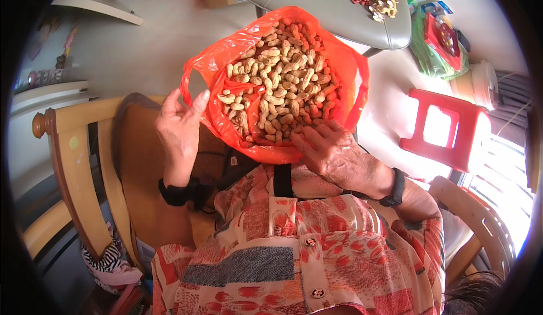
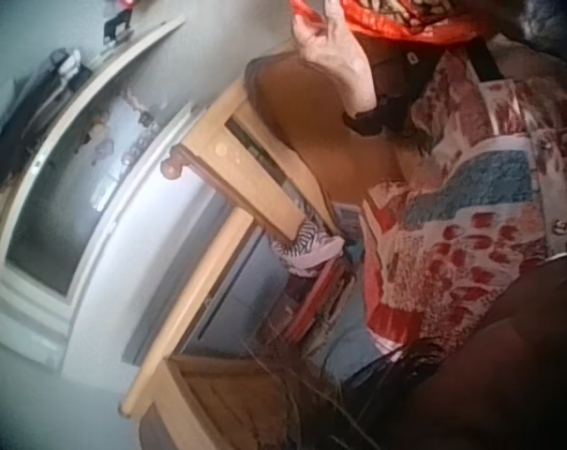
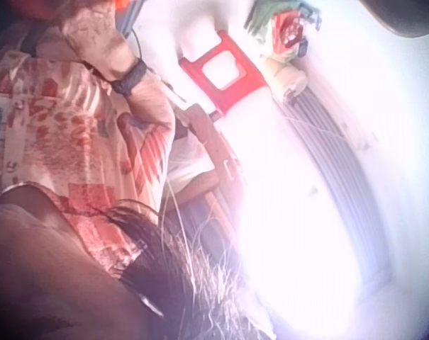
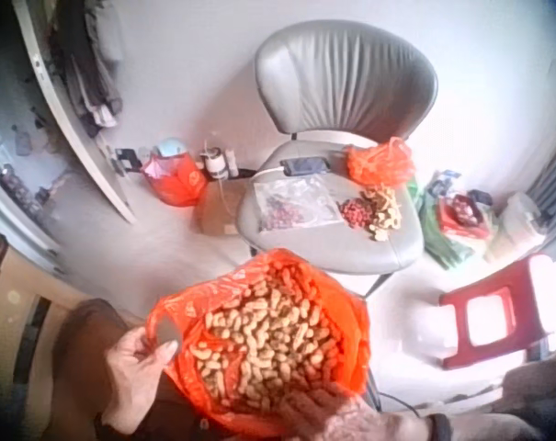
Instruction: The person takes whole peanuts out of a large red plastic bag, shells them by hand, sorts the peanut kernels into smaller containers, and discards the empty shells onto a nearby chair surface.
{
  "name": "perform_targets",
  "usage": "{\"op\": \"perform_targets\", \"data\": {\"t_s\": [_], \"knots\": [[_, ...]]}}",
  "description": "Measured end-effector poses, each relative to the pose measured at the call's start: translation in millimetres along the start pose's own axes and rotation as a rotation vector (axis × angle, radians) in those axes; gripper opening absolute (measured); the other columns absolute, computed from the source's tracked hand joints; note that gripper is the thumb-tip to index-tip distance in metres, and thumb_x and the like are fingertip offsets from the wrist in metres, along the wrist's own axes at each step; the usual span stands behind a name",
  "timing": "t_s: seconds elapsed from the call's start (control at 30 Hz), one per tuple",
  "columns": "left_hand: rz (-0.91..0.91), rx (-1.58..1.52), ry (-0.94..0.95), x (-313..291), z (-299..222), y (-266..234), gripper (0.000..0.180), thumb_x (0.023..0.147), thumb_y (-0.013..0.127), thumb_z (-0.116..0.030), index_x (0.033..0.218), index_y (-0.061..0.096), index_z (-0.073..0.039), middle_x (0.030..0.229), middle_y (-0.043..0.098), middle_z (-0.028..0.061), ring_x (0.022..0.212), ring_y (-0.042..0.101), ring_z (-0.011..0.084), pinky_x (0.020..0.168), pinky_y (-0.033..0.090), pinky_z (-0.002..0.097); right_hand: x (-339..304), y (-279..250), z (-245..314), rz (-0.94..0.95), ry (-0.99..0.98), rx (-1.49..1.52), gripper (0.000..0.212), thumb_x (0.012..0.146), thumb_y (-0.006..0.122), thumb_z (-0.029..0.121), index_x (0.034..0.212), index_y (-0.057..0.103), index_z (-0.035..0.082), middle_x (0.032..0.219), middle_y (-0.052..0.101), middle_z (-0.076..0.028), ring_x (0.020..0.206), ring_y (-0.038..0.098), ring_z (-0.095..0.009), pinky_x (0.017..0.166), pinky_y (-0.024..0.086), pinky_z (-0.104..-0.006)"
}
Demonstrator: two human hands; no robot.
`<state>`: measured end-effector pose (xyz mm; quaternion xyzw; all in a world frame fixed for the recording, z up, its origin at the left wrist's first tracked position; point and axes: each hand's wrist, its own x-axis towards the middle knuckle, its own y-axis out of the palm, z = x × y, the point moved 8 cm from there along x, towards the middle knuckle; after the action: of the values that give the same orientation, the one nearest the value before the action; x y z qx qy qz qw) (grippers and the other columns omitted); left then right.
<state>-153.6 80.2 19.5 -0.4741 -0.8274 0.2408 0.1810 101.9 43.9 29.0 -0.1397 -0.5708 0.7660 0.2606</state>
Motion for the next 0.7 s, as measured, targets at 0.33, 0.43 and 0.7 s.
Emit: {"op": "perform_targets", "data": {"t_s": [0.33, 0.43, 0.7], "knots": [[0.260, -0.378, -0.108, -41.3, 45.8, 27.8, 0.010, 0.086, 0.063, -0.004, 0.091, 0.065, 0.004, 0.078, 0.059, -0.0027, 0.070, 0.049, 0.0038, 0.064, 0.042, 0.0195, -19.0, 27.8, 8.0, 0.085, -0.082, -0.043, 0.041, 0.069, 0.055, 0.014, 0.106, 0.059, -0.002, 0.082, 0.053, -0.007, 0.086, 0.051, -0.024, 0.077, 0.043, -0.0325], [0.234, -0.341, -0.033, -45.8, 25.8, 22.3, 0.010, 0.088, 0.061, -0.004, 0.093, 0.065, 0.003, 0.078, 0.056, -0.0041, 0.070, 0.046, 0.0028, 0.063, 0.040, 0.0181, -17.2, 25.6, 3.2, 0.104, -0.030, 0.074, 0.039, 0.069, 0.055, 0.014, 0.104, 0.058, -0.003, 0.086, 0.053, -0.009, 0.086, 0.051, -0.025, 0.078, 0.044, -0.0337], [-0.078, -0.156, 0.255, -54.9, -29.6, -4.7, 0.018, 0.088, 0.060, -0.004, 0.103, 0.063, 0.005, 0.077, 0.064, 0.0059, 0.065, 0.054, 0.0088, 0.061, 0.046, 0.0219, 1.5, -20.1, -23.8, -0.117, 0.242, 0.735, 0.036, 0.083, 0.060, 0.019, 0.112, 0.056, -0.002, 0.099, 0.059, -0.015, 0.089, 0.060, -0.029, 0.076, 0.050, -0.0380]]}}
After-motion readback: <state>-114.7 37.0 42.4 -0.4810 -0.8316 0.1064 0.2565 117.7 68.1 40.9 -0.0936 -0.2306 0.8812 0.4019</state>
